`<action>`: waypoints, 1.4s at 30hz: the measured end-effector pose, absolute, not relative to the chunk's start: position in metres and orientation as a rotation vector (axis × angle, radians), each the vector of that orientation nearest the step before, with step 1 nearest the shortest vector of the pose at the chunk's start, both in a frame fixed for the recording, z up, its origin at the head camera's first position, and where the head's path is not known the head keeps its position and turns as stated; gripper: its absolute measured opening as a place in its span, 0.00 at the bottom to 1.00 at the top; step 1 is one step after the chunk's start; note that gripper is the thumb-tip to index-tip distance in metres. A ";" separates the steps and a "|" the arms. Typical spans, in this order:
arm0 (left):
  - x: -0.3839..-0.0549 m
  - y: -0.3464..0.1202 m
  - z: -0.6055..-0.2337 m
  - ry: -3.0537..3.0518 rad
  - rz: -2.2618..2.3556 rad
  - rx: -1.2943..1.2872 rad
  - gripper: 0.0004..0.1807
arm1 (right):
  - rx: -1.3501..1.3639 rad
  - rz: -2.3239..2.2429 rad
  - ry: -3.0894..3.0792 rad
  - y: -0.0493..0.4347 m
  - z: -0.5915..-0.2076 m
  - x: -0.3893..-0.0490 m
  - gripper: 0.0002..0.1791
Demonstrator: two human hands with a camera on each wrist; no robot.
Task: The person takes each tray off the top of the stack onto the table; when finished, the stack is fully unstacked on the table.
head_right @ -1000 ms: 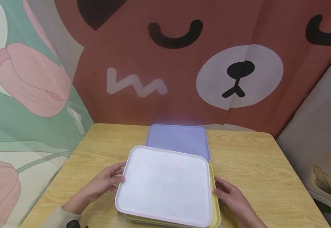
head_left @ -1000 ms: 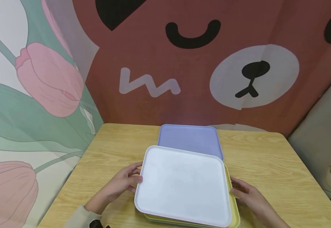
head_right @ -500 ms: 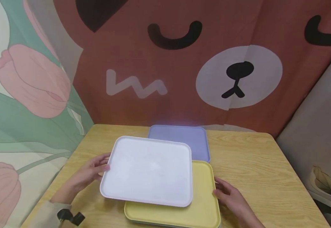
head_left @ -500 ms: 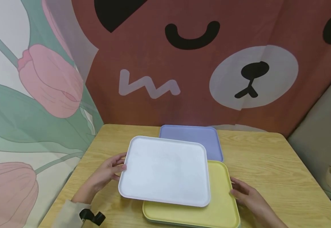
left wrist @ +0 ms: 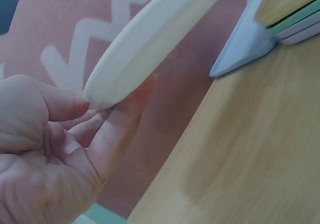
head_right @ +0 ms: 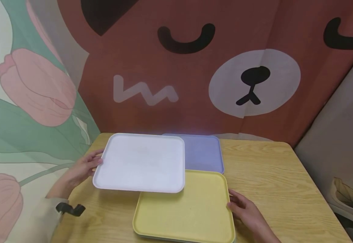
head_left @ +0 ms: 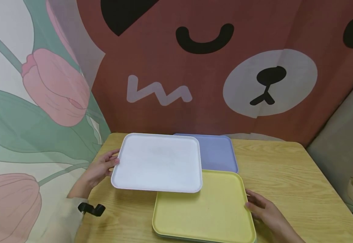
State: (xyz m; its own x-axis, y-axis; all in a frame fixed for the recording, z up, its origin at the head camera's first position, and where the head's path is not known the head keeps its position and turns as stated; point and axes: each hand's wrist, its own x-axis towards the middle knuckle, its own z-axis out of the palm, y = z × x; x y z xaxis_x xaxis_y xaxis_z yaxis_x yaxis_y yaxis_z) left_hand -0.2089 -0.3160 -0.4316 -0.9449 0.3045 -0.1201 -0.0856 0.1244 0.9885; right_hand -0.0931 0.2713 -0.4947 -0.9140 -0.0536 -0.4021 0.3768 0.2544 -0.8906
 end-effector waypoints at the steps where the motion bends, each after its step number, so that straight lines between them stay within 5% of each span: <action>1: -0.212 -0.320 -0.431 2.129 1.889 0.206 0.33 | 0.297 -1.700 2.188 0.271 -0.495 -0.093 0.40; 19: -0.253 -0.383 -0.420 2.365 1.803 0.075 0.33 | 0.311 -1.679 2.240 0.271 -0.495 -0.093 0.38; 42: -0.262 -0.407 -0.425 2.538 1.592 -0.197 0.31 | 0.263 -1.718 2.211 0.270 -0.496 -0.090 0.37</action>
State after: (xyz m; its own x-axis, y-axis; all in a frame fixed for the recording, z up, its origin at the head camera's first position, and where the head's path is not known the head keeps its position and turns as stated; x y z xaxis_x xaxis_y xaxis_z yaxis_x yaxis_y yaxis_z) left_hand -0.2622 -0.4071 -0.4253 -0.9818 -0.0369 -0.1865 -0.1839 0.4322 0.8828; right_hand -0.0900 0.2695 -0.4957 -0.9292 -0.0544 -0.3656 0.3409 0.2563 -0.9045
